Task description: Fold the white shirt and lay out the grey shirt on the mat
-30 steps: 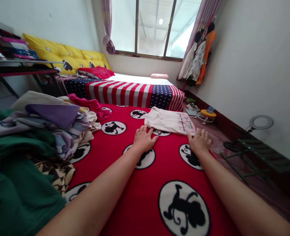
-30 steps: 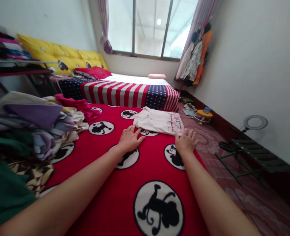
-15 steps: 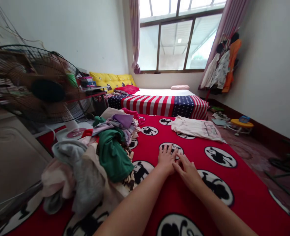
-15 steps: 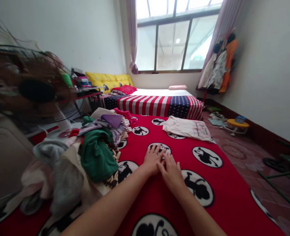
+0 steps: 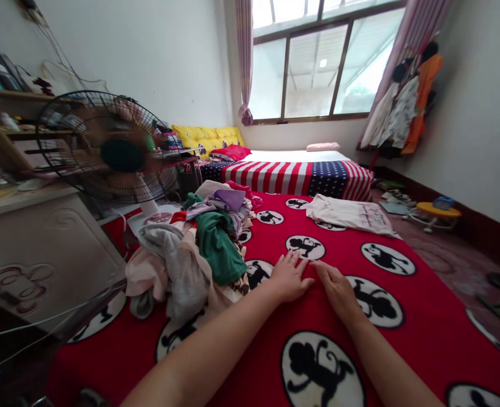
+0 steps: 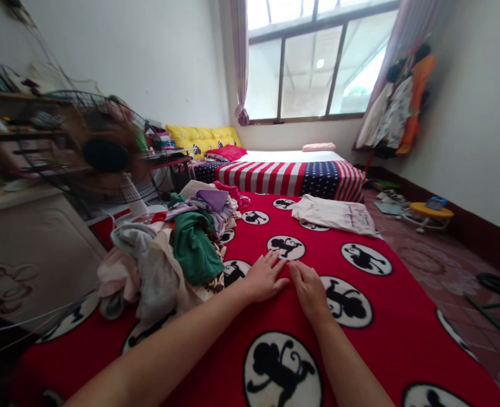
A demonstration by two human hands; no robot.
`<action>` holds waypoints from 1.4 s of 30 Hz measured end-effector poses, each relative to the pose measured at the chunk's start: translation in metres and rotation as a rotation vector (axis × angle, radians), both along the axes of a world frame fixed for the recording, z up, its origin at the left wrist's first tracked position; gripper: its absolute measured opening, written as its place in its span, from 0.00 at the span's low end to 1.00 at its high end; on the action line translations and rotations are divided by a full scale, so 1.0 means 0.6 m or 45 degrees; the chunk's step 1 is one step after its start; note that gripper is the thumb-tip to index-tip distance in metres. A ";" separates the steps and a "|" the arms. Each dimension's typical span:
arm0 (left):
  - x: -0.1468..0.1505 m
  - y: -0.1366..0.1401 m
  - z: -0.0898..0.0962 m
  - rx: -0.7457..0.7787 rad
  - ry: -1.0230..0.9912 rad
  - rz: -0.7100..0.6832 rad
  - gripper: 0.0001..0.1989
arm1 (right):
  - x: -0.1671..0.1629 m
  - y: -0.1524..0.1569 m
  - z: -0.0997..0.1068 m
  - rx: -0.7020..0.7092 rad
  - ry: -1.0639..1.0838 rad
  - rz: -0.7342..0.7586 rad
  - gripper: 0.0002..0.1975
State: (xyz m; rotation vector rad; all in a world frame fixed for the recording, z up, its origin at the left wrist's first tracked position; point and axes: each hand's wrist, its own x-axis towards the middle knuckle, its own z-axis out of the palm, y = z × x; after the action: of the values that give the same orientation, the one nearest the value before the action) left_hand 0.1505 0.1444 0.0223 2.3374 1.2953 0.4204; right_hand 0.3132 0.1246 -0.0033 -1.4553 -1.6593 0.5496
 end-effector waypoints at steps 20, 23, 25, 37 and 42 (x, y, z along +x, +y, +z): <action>-0.413 -0.029 0.157 0.783 0.382 1.274 0.24 | 0.001 0.005 -0.011 0.065 -0.091 0.042 0.23; -0.445 -0.060 0.129 0.696 0.353 1.346 0.26 | 0.000 0.004 -0.009 0.066 -0.094 0.033 0.23; -0.457 -0.079 0.116 0.664 0.343 1.320 0.27 | -0.002 0.004 -0.009 0.068 -0.095 0.019 0.22; -0.225 -0.098 0.313 1.823 -0.467 0.606 0.13 | -0.015 -0.016 0.005 0.100 0.117 0.118 0.15; -0.012 -0.066 0.347 1.425 -1.058 0.187 0.11 | -0.032 -0.045 0.015 0.034 0.665 0.425 0.37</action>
State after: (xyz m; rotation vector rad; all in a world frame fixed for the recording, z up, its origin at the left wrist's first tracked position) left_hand 0.1431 0.1049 0.2306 2.2396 0.8510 2.3312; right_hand 0.2940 0.0979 0.0058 -0.9083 -1.4745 0.9933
